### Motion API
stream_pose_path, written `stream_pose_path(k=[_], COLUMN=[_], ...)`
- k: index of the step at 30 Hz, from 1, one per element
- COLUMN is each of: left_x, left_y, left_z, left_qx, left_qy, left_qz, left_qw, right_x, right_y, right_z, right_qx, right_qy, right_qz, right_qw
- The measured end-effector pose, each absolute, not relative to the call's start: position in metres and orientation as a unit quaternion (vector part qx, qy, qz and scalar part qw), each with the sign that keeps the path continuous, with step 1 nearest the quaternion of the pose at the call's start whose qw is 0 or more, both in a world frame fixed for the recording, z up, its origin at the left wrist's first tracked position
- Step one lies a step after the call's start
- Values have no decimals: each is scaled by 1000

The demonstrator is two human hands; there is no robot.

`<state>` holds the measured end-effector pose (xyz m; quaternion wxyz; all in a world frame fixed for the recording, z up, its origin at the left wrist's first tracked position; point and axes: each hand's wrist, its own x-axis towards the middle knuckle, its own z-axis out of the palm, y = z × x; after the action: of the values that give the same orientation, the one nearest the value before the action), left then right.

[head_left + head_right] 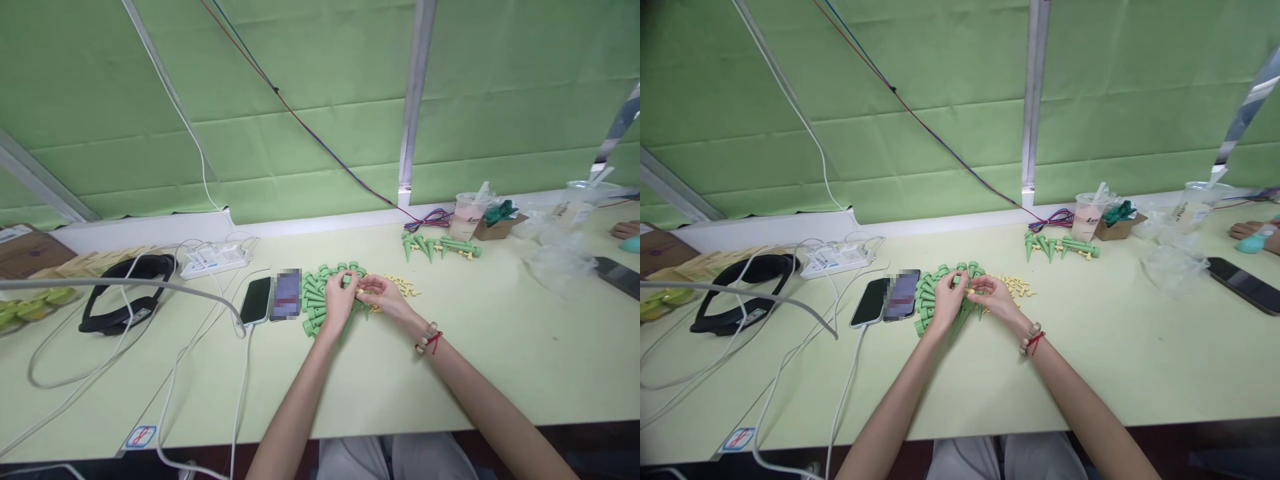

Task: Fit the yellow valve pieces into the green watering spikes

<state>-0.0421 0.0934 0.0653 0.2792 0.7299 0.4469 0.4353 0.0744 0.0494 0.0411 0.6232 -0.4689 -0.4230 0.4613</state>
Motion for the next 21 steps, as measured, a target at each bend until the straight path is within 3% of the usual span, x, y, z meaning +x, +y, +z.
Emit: stream_pose_path(k=[6, 21], left_x=[-42, -42], left_y=[92, 92], left_z=[66, 64], left_qx=[726, 724], left_qy=[451, 441], left_qz=[439, 450], left_qw=[276, 280], right_x=[77, 82], right_y=[49, 49], right_z=[39, 41], right_qx=[-480, -471], right_qy=[-427, -439], right_qz=[514, 504], right_qw=[568, 576])
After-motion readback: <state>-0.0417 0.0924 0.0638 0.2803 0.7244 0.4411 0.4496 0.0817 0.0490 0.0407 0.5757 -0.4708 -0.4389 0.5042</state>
